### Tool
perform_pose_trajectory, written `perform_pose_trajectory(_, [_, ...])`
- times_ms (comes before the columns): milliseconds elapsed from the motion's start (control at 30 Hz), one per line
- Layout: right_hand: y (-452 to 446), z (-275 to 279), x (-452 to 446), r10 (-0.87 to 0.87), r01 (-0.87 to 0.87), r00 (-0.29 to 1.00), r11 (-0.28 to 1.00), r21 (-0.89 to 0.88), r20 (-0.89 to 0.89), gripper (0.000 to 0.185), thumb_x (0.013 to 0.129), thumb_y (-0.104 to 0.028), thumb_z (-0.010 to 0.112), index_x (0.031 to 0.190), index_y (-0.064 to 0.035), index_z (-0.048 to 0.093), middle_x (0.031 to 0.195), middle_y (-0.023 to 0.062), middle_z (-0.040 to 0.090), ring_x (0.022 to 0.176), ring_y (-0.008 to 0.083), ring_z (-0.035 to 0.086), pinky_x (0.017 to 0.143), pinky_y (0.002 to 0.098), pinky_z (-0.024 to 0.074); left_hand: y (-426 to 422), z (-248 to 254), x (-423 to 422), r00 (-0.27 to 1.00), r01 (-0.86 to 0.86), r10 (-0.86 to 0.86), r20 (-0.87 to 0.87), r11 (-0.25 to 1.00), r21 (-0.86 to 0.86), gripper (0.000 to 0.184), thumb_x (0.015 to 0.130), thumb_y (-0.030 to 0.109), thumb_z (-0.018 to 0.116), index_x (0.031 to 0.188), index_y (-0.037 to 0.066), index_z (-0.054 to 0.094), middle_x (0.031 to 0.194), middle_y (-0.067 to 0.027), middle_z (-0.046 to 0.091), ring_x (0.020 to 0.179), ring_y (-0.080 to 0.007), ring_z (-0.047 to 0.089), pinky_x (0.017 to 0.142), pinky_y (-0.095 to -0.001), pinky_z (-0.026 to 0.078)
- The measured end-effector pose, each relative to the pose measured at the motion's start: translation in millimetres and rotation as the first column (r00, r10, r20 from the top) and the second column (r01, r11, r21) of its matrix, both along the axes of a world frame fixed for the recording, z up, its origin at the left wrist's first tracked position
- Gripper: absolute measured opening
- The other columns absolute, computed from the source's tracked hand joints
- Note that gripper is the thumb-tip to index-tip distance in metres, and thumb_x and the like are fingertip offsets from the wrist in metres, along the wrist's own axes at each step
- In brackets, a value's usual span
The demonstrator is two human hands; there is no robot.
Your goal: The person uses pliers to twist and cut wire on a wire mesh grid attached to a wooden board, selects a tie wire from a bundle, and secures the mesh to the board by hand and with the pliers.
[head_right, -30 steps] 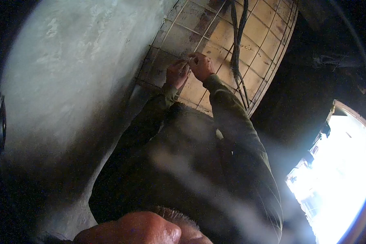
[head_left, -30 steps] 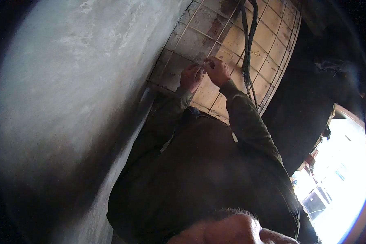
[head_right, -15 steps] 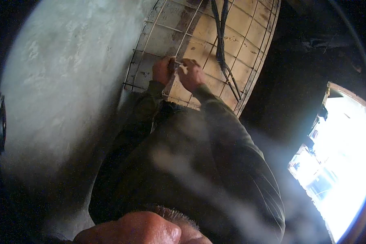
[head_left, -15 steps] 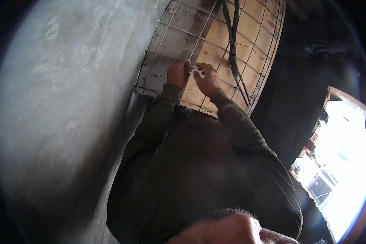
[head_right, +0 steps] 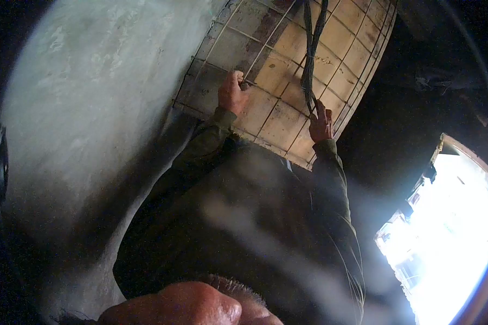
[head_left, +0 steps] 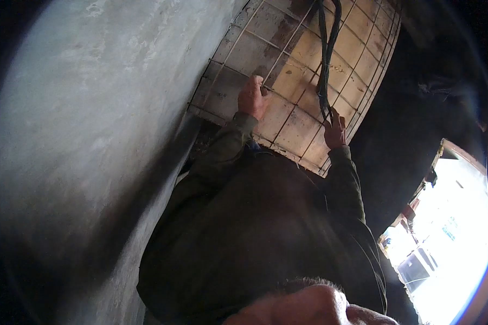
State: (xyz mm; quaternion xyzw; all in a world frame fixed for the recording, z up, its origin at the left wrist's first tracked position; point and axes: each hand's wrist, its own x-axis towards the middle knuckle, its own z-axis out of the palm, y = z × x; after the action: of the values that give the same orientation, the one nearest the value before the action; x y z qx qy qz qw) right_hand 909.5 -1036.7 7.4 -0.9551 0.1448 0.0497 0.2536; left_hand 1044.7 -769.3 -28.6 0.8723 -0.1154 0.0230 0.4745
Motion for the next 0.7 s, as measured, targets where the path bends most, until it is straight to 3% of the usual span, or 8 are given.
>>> perform_pose_trajectory(133, [-2.7, -4.4, -2.7, -0.032, 0.035, 0.997, 0.999, 0.041, -0.070, 0.053, 0.085, -0.019, 0.056, 0.135, -0.0120, 0.039, 0.100, 0.0243, 0.053, 0.092, 0.0392, 0.054, 0.077, 0.0478, 0.0442, 6.2, 4.3, 4.2, 0.991, 0.077, -0.083, 0.105, 0.995, 0.056, 0.041, 0.072, 0.008, 0.065, 0.109, 0.005, 0.046, 0.095, -0.0169, 0.057, 0.086, -0.0362, 0.057, 0.071, -0.0436, 0.047])
perform_pose_trajectory(233, [-0.6, -7.2, 1.2, -0.119, 0.120, 0.989, 0.993, 0.007, -0.092, 0.057, 0.085, -0.029, 0.058, 0.136, -0.0151, 0.039, 0.101, 0.0247, 0.055, 0.090, 0.0400, 0.055, 0.076, 0.0472, 0.0448, 16.6, 7.0, 9.5, 0.968, 0.200, -0.228, 0.104, 0.954, 0.225, 0.042, 0.073, 0.008, 0.065, 0.110, 0.004, 0.046, 0.096, -0.0178, 0.058, 0.087, -0.0366, 0.057, 0.072, -0.0443, 0.047])
perform_pose_trajectory(300, [9.3, 13.9, 9.1, -0.163, 0.145, 0.977, 0.981, -0.128, -0.139, 0.066, 0.079, -0.036, 0.065, 0.134, -0.0081, 0.042, 0.086, 0.0194, 0.059, 0.082, 0.0337, 0.056, 0.074, 0.0443, 0.0449, 16.1, 8.0, 12.0, 0.952, 0.275, -0.301, 0.059, 0.922, 0.271, 0.040, 0.075, 0.007, 0.063, 0.110, 0.002, 0.046, 0.095, -0.0186, 0.059, 0.086, -0.0362, 0.059, 0.071, -0.0423, 0.049])
perform_pose_trajectory(333, [5.2, 14.6, 7.7, -0.171, 0.131, 0.974, 0.959, -0.250, -0.147, 0.076, 0.071, -0.042, 0.071, 0.135, -0.0135, 0.042, 0.090, 0.0208, 0.059, 0.083, 0.0345, 0.057, 0.075, 0.0457, 0.0460, 15.3, 5.6, 12.5, 0.948, 0.286, -0.312, 0.063, 0.921, 0.265, 0.040, 0.075, 0.007, 0.063, 0.110, 0.002, 0.046, 0.095, -0.0186, 0.059, 0.086, -0.0362, 0.059, 0.071, -0.0423, 0.049])
perform_pose_trajectory(400, [-5.4, 35.6, 8.0, -0.189, 0.117, 0.958, 0.944, -0.309, -0.214, 0.075, 0.071, -0.041, 0.071, 0.135, -0.0169, 0.042, 0.091, 0.0214, 0.059, 0.086, 0.0355, 0.058, 0.076, 0.0461, 0.0464, 14.6, 0.1, 12.3, 0.984, 0.171, -0.171, -0.057, 0.985, -0.015, 0.038, 0.077, 0.009, 0.064, 0.110, 0.002, 0.048, 0.091, -0.0179, 0.061, 0.083, -0.0329, 0.061, 0.069, -0.0392, 0.050])
perform_pose_trajectory(500, [-30.5, 47.0, -1.2, -0.258, 0.124, 0.918, 0.907, -0.402, -0.300, 0.063, 0.073, -0.031, 0.065, 0.133, -0.0238, 0.045, 0.098, 0.0207, 0.060, 0.097, 0.0351, 0.058, 0.081, 0.0461, 0.0473, 12.5, 8.0, 7.6, 0.983, 0.049, -0.084, -0.166, 0.978, -0.205, 0.035, 0.078, 0.010, 0.066, 0.109, 0.003, 0.052, 0.089, -0.0165, 0.063, 0.081, -0.0276, 0.063, 0.067, -0.0370, 0.051])
perform_pose_trajectory(633, [-60.3, 68.7, -23.6, -0.232, 0.138, 0.944, 0.924, -0.355, -0.235, 0.048, 0.080, -0.025, 0.057, 0.126, -0.0147, 0.051, 0.095, 0.0198, 0.063, 0.090, 0.0317, 0.061, 0.078, 0.0449, 0.0473, 14.3, -5.1, -1.7, 0.978, 0.007, -0.058, -0.201, 0.969, -0.247, 0.036, 0.078, 0.013, 0.070, 0.111, 0.003, 0.057, 0.100, -0.0135, 0.063, 0.086, -0.0220, 0.063, 0.069, -0.0361, 0.053])
perform_pose_trajectory(700, [-61.2, 84.0, -23.7, -0.218, 0.147, 0.955, 0.937, -0.318, -0.199, 0.044, 0.082, -0.024, 0.055, 0.124, -0.0110, 0.053, 0.092, 0.0190, 0.065, 0.084, 0.0299, 0.063, 0.076, 0.0431, 0.0479, 13.9, -8.2, -8.3, 0.994, 0.035, -0.059, -0.093, 0.969, -0.246, 0.028, 0.079, 0.011, 0.069, 0.105, 0.004, 0.061, 0.098, -0.0143, 0.063, 0.085, -0.0237, 0.063, 0.069, -0.0349, 0.052])
